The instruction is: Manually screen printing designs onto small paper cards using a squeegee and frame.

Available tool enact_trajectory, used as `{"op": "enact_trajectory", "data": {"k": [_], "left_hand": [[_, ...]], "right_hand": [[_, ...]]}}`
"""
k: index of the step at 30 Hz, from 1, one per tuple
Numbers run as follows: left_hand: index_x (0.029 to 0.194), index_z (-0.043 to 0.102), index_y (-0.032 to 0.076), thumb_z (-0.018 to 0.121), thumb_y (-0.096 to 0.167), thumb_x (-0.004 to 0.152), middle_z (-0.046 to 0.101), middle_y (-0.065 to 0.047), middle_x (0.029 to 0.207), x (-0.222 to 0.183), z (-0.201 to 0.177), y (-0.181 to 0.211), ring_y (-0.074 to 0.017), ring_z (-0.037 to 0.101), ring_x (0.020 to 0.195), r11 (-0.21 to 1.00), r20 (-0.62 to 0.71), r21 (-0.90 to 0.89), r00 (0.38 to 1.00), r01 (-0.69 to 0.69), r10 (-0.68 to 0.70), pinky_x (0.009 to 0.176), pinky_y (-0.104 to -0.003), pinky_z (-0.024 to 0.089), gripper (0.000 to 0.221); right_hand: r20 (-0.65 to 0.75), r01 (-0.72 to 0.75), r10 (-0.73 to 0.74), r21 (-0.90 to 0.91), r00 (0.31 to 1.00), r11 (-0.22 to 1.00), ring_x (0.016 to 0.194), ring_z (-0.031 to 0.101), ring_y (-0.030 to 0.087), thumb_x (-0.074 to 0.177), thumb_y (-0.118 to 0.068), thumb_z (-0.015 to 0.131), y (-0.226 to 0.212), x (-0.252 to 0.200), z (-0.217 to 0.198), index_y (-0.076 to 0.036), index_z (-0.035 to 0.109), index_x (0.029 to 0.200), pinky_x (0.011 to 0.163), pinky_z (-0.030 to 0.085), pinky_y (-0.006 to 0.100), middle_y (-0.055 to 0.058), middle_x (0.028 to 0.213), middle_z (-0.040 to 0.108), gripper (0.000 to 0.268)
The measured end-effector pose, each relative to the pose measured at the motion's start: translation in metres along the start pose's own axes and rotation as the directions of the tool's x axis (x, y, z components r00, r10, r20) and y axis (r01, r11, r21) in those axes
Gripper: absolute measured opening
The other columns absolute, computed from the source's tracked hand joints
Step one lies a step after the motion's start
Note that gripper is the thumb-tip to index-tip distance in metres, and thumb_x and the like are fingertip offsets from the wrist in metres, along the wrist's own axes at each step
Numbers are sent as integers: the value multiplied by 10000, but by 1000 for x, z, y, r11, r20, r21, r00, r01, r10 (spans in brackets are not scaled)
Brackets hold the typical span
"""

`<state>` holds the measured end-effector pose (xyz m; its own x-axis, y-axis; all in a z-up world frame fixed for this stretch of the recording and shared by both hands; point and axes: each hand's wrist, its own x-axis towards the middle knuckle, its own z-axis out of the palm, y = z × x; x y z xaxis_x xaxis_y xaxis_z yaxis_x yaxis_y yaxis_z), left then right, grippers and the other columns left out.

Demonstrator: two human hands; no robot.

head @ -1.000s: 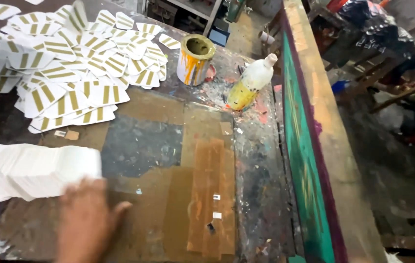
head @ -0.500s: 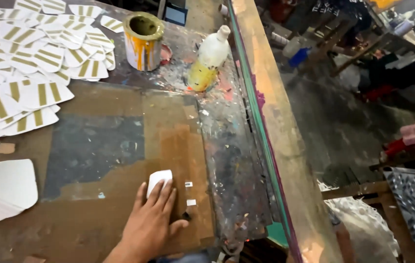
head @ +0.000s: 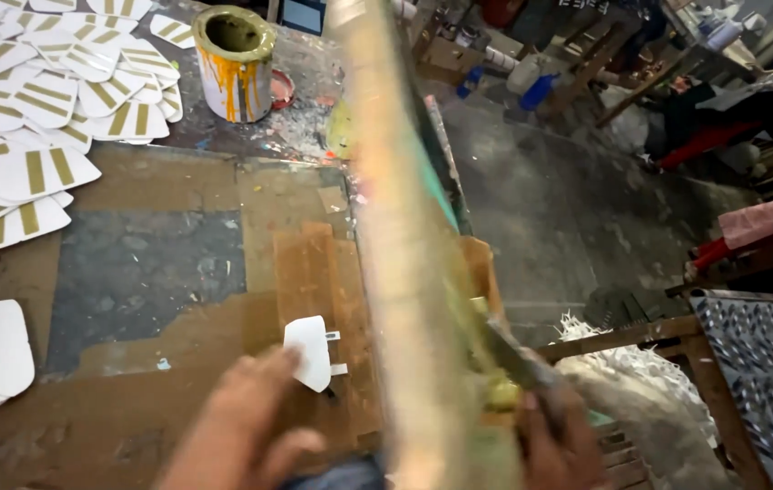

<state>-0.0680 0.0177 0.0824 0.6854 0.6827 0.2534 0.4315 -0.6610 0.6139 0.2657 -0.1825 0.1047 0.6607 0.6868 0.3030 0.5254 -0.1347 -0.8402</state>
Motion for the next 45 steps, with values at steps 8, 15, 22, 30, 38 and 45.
{"op": "enact_trajectory", "data": {"k": [8, 15, 22, 30, 38, 45], "left_hand": [[1562, 626, -6, 618, 411, 1037, 742, -280, 1341, -61, -59, -68, -374, 656, 1218, 365, -123, -834, 505, 415, -855, 1047, -499, 484, 671], [1501, 576, 112, 751, 547, 831, 684, -265, 1277, -74, -10, -126, -384, 667, 1171, 544, -236, -154, 504, 825, -831, 978, -487, 539, 817], [1472, 613, 206, 727, 533, 807, 721, -232, 1176, -77, -8, -120, -402, 672, 1158, 611, -376, -24, 559, 791, -739, 951, -510, 550, 750], [1447, 624, 158, 785, 482, 787, 724, -250, 1126, -77, -7, -115, -412, 671, 1106, 649, -393, -55, 581, 759, -713, 904, -488, 545, 753], [1353, 626, 30, 654, 94, 917, 709, -161, 1369, -36, -93, -9, -185, 671, 1247, 730, -458, -643, 649, 230, -608, 1039, -351, 515, 441], [1200, 691, 12, 672, 134, 925, 696, -156, 1344, 61, -60, 5, -303, 655, 1243, 892, -486, -448, 820, 65, -304, 1015, -389, 502, 302]], "right_hand": [[501, 449, -509, 245, 700, 859, 1208, 726, 331, 692, 120, 599, 17, 14, 122, -11, 720, 1225, 1045, 535, 407, 207, 1225, 749, 562], [639, 552, -560, 243, 528, 798, 1191, 718, 340, 706, 83, 674, -3, 16, 165, -52, 740, 1236, 1020, 571, 430, 155, 1200, 760, 551], [608, 516, -543, 242, 579, 821, 1188, 707, 352, 769, 74, 661, -63, 47, 218, -72, 739, 1168, 1027, 561, 425, 126, 1199, 760, 433], [525, 638, -667, 273, 529, 720, 1193, 728, 348, 771, -25, 675, 15, -19, 186, -31, 746, 1190, 1092, 543, 473, 167, 1198, 755, 425], [263, 801, -797, 121, 544, 587, 1206, 737, 293, 796, 43, 539, 3, 18, 141, -58, 701, 1241, 1069, 567, 455, 138, 1221, 751, 484], [120, 503, -494, -53, 861, 863, 1337, 619, 296, 973, 0, 587, 10, 58, 39, -7, 569, 1357, 1168, 460, 398, 200, 1383, 649, 385]]}}
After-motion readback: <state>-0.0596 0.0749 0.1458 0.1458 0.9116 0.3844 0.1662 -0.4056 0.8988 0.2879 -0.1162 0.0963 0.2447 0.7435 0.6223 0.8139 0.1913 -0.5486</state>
